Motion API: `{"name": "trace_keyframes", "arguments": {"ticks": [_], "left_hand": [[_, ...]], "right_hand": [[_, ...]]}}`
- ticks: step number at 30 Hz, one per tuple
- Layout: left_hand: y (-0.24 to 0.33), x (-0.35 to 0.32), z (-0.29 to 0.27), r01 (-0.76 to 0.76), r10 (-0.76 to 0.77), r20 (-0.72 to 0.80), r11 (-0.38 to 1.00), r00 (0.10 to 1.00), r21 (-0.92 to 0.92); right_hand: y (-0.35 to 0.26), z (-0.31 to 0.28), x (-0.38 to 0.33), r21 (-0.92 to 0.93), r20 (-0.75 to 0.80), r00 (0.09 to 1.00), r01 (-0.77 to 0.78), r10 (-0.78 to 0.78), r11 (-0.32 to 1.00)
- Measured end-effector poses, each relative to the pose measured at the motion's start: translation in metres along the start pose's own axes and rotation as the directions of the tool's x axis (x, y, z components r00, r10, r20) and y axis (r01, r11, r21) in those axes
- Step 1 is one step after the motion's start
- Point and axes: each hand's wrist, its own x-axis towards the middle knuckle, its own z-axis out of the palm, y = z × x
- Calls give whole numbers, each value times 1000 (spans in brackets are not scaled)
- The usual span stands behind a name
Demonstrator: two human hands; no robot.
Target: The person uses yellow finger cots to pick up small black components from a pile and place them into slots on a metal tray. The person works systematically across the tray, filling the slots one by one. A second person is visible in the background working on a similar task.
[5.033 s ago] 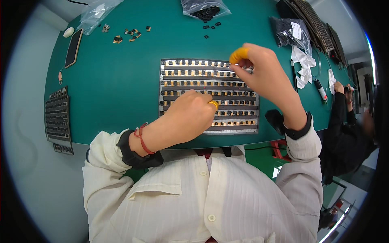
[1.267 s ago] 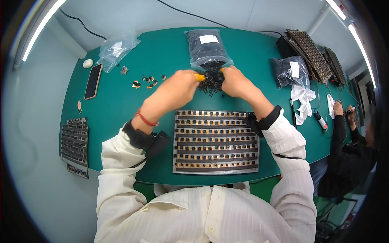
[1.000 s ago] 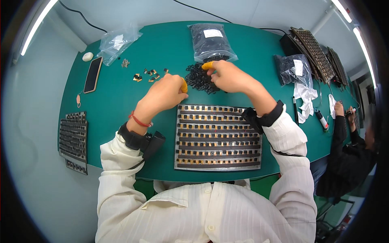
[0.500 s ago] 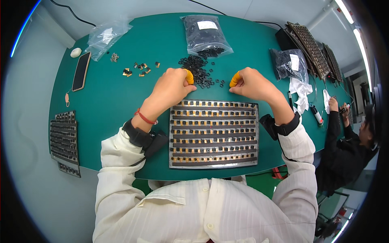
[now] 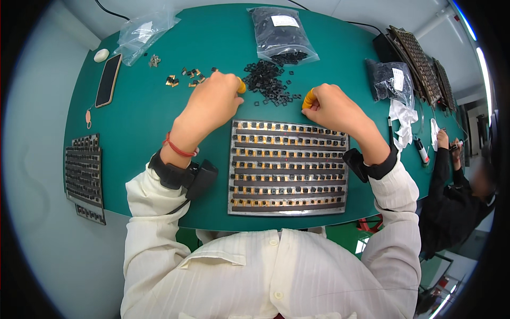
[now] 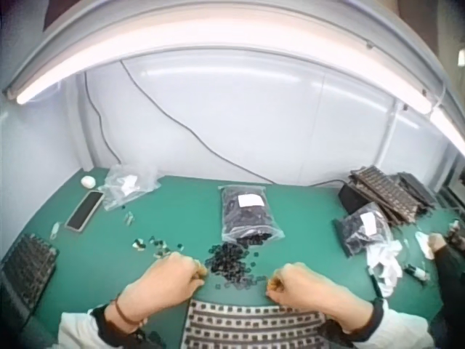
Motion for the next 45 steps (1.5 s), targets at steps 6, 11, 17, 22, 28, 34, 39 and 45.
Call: {"name": "trace_keyframes", "arguments": {"ticks": [6,11,17,22,28,34,39,45], "left_hand": [[11,7,16,8,7,66,974,998,-228],[16,6,11,35,-8,170,987,985,-157],[16,5,8,9,-8,51,1000,999,-26],[-4,3,2,39,-39,14,999,999,8],[-1,2,-4,1,9,92,995,996,-103],[4,6,13,-15,22,48,991,999,-137],[17,3,13,45,-47,25,998,999,49],[4,2,19,-5,5,5,999,1000,-45]], "right_hand": [[10,-4,-1,-9,-163,985,61,-62,998],[17,-11,-7,46,-106,994,47,-42,998],[14,1,-8,112,-65,997,45,-38,993],[8,8,-4,73,-112,991,79,-70,994],[9,9,-3,56,-92,995,55,-50,997],[18,0,-8,106,-67,997,33,-26,994],[22,-5,-9,101,-71,997,48,-41,994],[7,4,-7,109,-73,995,74,-67,991]]}}
